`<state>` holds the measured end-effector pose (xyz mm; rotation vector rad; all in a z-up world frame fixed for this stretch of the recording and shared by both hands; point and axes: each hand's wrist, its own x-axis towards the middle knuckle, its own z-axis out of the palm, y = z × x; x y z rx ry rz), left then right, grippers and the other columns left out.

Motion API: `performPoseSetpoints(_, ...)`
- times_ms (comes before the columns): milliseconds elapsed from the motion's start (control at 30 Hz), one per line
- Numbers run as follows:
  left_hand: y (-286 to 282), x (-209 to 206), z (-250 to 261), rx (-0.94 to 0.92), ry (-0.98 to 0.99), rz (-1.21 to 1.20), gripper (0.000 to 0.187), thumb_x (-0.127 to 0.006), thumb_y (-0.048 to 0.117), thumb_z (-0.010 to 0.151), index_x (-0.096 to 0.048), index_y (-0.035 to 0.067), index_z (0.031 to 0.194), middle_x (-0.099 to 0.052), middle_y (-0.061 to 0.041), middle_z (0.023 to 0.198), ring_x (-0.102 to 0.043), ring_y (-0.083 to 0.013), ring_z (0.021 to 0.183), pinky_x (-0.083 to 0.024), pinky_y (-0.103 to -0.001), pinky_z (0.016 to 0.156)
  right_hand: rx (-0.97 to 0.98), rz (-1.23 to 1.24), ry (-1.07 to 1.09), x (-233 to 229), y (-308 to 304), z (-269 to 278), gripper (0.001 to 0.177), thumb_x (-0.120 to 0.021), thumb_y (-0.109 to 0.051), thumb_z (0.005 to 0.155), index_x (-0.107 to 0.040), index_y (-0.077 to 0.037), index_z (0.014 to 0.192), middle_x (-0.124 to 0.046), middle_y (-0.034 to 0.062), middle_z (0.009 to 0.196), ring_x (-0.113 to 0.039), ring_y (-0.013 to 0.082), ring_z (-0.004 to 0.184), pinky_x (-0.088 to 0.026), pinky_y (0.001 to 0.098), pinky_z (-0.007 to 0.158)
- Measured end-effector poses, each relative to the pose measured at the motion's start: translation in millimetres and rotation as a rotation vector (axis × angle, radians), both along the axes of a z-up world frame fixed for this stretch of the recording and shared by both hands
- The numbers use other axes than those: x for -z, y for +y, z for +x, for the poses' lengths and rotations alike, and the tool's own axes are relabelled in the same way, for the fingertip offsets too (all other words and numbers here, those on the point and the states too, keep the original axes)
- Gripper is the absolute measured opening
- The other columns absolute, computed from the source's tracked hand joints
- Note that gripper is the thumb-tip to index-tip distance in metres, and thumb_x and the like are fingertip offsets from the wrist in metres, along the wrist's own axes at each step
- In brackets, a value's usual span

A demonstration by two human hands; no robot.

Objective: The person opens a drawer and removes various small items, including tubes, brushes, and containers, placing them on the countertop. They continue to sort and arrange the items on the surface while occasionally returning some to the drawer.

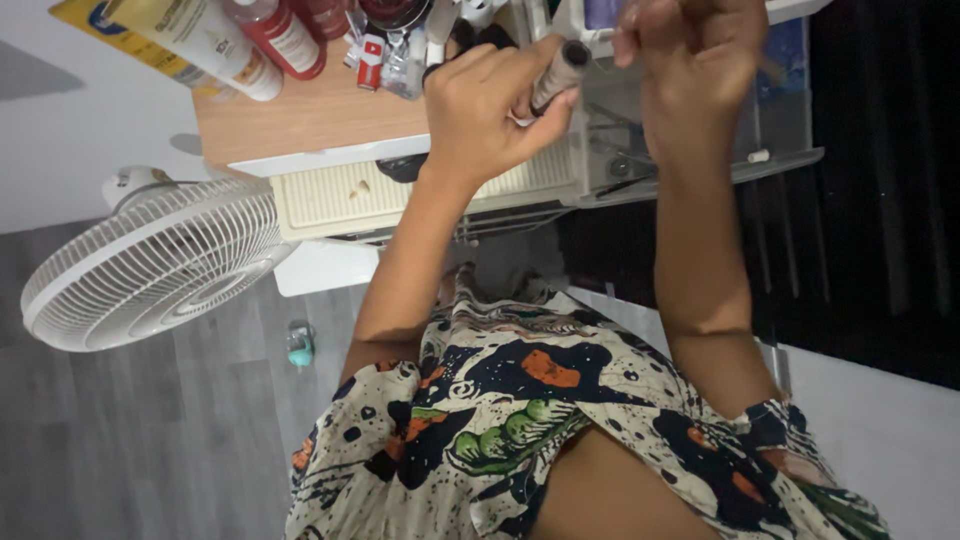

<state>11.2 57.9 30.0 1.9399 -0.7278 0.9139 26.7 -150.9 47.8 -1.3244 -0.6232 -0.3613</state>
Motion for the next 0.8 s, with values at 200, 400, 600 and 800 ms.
performPoseSetpoints(200,-9,-3,3,0.021,0.012,-0.012,0.033,-0.084,0.027,0.088,-0.073,0.008,0.114,-0.059,0.0,0.067,-0.055,-0.0159,0.059,-0.045,-0.031,0.058,0.03,-0.04,-0.062,-13,-7,-9,0.017,-0.069,-0.017,0.113,-0.057,-0.006,0.106,-0.065,0.0089,0.091,-0.063,0.0157,0.073,-0.056,0.027,0.07)
performPoseSetpoints(400,-17,-7,5,0.015,0.008,0.019,0.034,-0.086,0.027,0.087,-0.074,0.007,0.111,-0.057,-0.001,0.063,-0.055,-0.0175,0.057,-0.044,-0.033,0.057,0.083,-0.087,-0.07,-18,-7,-16,0.019,-0.067,-0.014,0.114,-0.052,-0.005,0.107,-0.064,0.0093,0.091,-0.063,0.0144,0.077,-0.056,0.026,0.074)
performPoseSetpoints(600,-21,-8,7,0.014,0.0,0.05,0.037,-0.086,0.027,0.087,-0.073,0.005,0.114,-0.062,-0.002,0.069,-0.057,-0.019,0.061,-0.045,-0.034,0.058,0.12,-0.146,-0.029,-18,-13,-19,0.02,-0.066,-0.008,0.119,-0.05,-0.003,0.107,-0.063,0.0103,0.092,-0.063,0.014,0.079,-0.055,0.0258,0.076)
performPoseSetpoints(800,-23,-10,7,0.056,-0.001,0.062,0.037,-0.086,0.025,0.089,-0.072,0.003,0.116,-0.066,-0.004,0.076,-0.058,-0.0189,0.062,-0.047,-0.033,0.06,0.109,-0.143,0.028,-14,-19,-19,0.017,-0.064,-0.004,0.117,-0.05,-0.004,0.107,-0.063,0.0087,0.089,-0.06,0.0125,0.078,-0.053,0.0245,0.076)
